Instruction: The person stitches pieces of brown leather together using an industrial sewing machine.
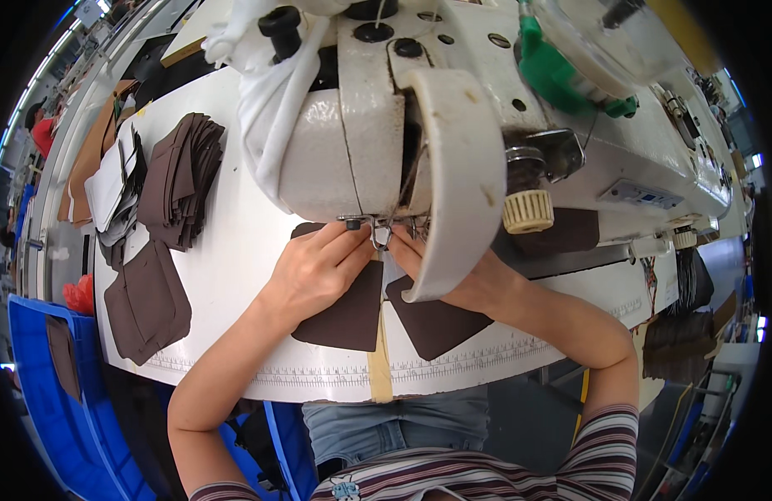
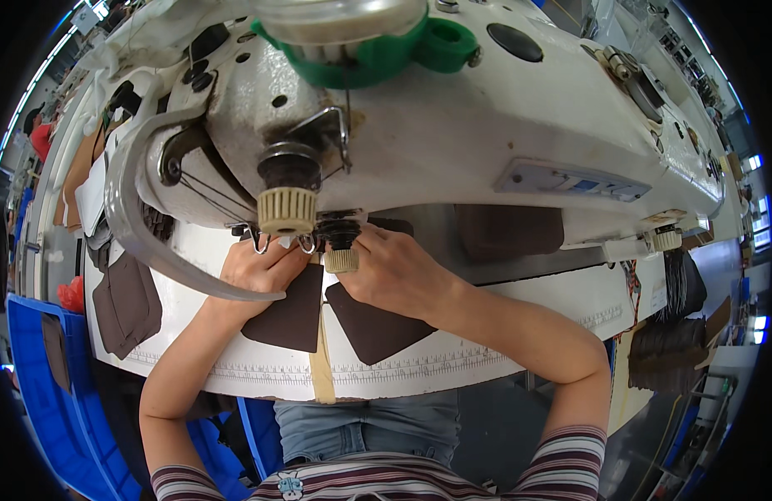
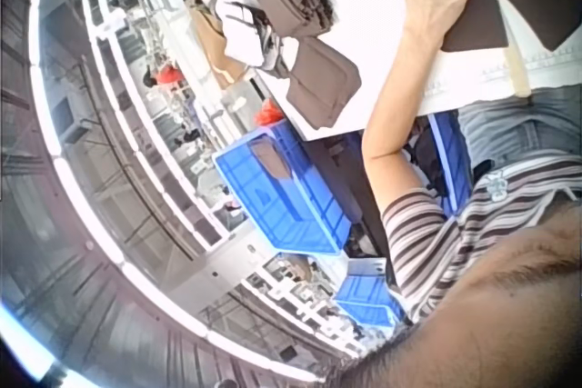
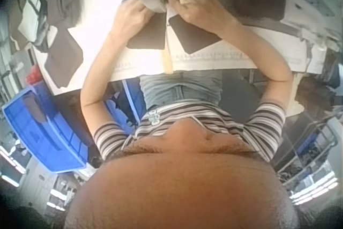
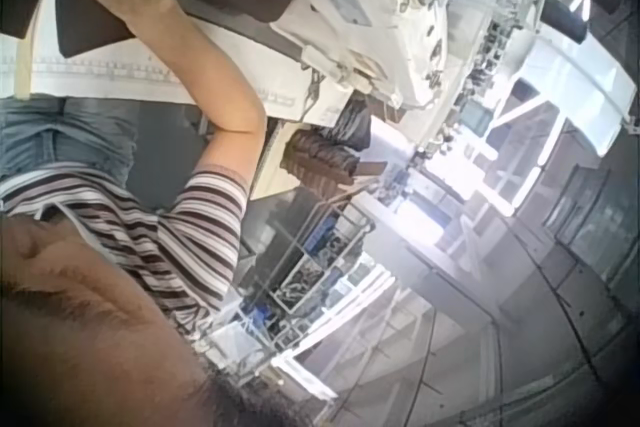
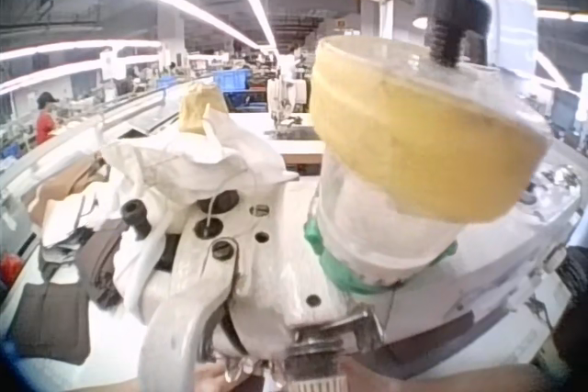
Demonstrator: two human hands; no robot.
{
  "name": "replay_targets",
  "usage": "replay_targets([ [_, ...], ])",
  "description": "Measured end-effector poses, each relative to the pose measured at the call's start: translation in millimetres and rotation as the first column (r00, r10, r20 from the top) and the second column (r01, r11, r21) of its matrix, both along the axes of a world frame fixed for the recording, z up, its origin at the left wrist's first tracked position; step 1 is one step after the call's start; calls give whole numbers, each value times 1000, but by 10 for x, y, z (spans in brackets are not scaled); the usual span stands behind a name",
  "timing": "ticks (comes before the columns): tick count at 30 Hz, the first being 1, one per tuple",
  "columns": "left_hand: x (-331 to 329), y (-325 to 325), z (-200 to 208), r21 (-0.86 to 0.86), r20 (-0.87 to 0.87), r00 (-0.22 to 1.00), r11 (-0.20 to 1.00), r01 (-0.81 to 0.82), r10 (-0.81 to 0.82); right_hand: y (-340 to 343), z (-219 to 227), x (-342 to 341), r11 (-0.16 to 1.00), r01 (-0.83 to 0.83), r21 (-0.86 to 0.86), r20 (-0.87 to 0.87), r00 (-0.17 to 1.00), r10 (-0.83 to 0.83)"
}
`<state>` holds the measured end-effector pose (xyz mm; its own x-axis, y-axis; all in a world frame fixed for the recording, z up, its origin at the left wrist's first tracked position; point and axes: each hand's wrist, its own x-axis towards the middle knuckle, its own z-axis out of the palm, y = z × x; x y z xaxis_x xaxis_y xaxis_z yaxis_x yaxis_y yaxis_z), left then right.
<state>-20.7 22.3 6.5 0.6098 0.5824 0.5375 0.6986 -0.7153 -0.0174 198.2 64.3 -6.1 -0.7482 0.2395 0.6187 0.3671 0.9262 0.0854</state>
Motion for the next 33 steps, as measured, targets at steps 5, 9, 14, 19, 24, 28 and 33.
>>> replay_targets([
  [5, 5, 2, 16, -2, -6, 1000, 1000, -1, 1, 19, -41, 36, 1000, -14, -14, 60, 998, 15],
  [9, -1, 15, 28, -15, 3, 1000, 1000, 8, -8, 14, 24, -2, 998, -40, -45, -8, 999, 39],
  [14, 7, 31, 2, -43, 9, 1000, 999, -10, 10, 25, -45, 1, 999, -31, -29, 16, 999, 31],
  [19, -14, 50, -12, -34, 21, 1000, 999, -20, 21, 19, -23, -18, 1000, 3, 2, 22, 1000, -3],
  [24, -25, 41, 16, -34, 16, 1000, 999, 12, -12, 3, -15, 29, 998, 29, -57, 141, 990, -21],
  [28, -40, 27, -3, -221, 206, 971, 972, -74, 121, 15, 28, 65, 990, -21, -137, 53, 998, 28],
  [33, -12, 24, 1, -191, 206, 976, 981, -31, 71, 14, 140, 65, 990, -29, -136, 13, 999, 31],
])
